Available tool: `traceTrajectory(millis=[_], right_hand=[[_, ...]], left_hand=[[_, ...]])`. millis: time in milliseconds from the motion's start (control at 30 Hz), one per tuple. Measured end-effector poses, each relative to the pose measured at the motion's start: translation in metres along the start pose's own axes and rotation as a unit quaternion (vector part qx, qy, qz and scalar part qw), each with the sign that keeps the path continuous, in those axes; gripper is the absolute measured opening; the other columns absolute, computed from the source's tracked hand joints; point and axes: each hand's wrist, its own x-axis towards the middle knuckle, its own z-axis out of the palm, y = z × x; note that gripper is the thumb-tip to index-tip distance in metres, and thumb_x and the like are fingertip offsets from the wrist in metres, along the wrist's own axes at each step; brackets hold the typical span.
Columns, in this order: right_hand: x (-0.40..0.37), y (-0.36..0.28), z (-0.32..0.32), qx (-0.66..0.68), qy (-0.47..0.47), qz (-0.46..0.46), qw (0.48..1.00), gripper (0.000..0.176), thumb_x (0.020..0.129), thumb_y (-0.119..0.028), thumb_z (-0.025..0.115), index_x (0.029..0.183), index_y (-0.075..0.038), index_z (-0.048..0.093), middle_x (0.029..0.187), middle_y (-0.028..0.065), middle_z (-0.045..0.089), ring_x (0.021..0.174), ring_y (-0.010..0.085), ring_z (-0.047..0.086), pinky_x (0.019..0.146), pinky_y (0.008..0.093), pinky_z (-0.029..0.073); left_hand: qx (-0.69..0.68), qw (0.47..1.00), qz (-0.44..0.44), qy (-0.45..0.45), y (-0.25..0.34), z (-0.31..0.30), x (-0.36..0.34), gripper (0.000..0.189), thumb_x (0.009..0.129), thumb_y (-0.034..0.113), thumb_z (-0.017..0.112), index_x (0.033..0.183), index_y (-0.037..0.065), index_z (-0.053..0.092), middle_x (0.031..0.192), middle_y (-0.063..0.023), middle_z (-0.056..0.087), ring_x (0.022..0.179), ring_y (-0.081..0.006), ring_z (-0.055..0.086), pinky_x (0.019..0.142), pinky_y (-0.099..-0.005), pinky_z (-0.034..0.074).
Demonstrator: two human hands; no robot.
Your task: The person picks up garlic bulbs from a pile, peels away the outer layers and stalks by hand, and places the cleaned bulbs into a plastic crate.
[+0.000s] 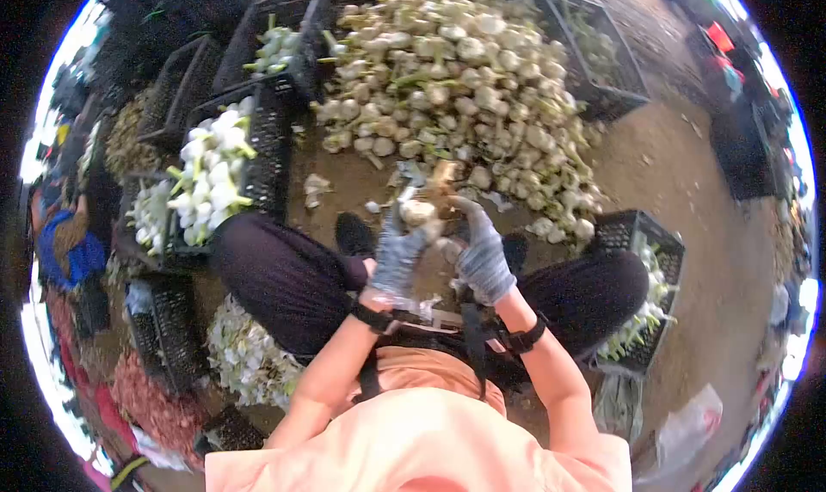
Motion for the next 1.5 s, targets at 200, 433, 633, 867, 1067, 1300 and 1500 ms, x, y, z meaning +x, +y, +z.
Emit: traceTrajectory(millis=[200,433,633,867,1067,1300,1500], right_hand=[[0.013,-0.014,-0.01,0.189,-0.036,0.214,0.958,0.039,0.082,-0.022,0.06,0.11,0.003,0.05,0.099,0.0068,0.057,0.09,0.0115,0.051,0.079,0.0253,0.042],[0.02,0.001,-0.007,0.245,-0.06,0.255,0.933,0.035,0.079,-0.018,0.064,0.105,0.004,0.054,0.089,0.0047,0.059,0.079,0.0095,0.051,0.071,0.0242,0.044],[0.021,0.002,-0.015,0.149,-0.088,0.203,0.964,0.028,0.081,-0.016,0.061,0.102,0.003,0.057,0.086,0.0027,0.06,0.075,0.0067,0.051,0.068,0.023,0.045],[0.009,0.011,-0.015,0.21,-0.084,0.224,0.948,0.032,0.082,-0.019,0.059,0.104,0.003,0.056,0.089,0.0034,0.061,0.078,0.007,0.052,0.07,0.0234,0.045],[0.008,0.015,-0.018,0.18,-0.076,0.198,0.961,0.035,0.084,-0.024,0.058,0.105,0.003,0.055,0.092,0.0037,0.06,0.08,0.0094,0.053,0.071,0.0246,0.046],[0.004,0.01,-0.013,0.218,-0.042,0.223,0.949,0.029,0.082,-0.02,0.06,0.101,0.002,0.058,0.085,0.0038,0.061,0.073,0.0066,0.052,0.064,0.0217,0.046],[0.002,0.02,-0.017,0.15,-0.059,0.232,0.959,0.025,0.081,-0.018,0.061,0.094,0.004,0.059,0.077,0.0034,0.06,0.069,0.0075,0.051,0.062,0.0225,0.044]], left_hand=[[0.086,0.995,0.0,-0.04,0.015,0.006,-0.013,0.067,0.066,0.012,0.075,0.122,0.003,0.039,0.111,-0.0087,0.051,0.099,-0.0179,0.052,0.084,-0.0315,0.047],[0.14,0.987,0.009,-0.076,0.005,-0.01,-0.01,0.069,0.065,0.005,0.075,0.123,0.004,0.038,0.116,-0.0078,0.048,0.104,-0.0175,0.048,0.088,-0.0287,0.042],[0.124,0.989,-0.015,-0.074,0.015,-0.004,-0.008,0.063,0.067,0.018,0.075,0.119,0.002,0.042,0.105,-0.0077,0.053,0.094,-0.0145,0.054,0.081,-0.0263,0.046],[-0.241,0.923,-0.298,0.045,0.036,0.015,-0.007,0.048,0.08,0.047,0.055,0.105,0.007,0.051,0.087,-0.0064,0.06,0.06,-0.0135,0.06,0.044,-0.0223,0.051],[-0.163,0.956,-0.245,0.015,0.013,0.003,-0.004,0.055,0.08,0.048,0.055,0.114,0.005,0.048,0.096,-0.0081,0.058,0.075,-0.0165,0.06,0.064,-0.0278,0.052],[-0.038,0.975,-0.219,-0.012,0.018,0.007,-0.005,0.057,0.079,0.051,0.054,0.11,0.004,0.05,0.099,-0.0074,0.058,0.085,-0.0175,0.059,0.072,-0.0283,0.05],[-0.235,0.886,-0.398,-0.05,0.011,-0.005,0.004,0.057,0.08,0.054,0.051,0.107,0.004,0.053,0.091,-0.0067,0.061,0.079,-0.0149,0.061,0.068,-0.0262,0.053]])
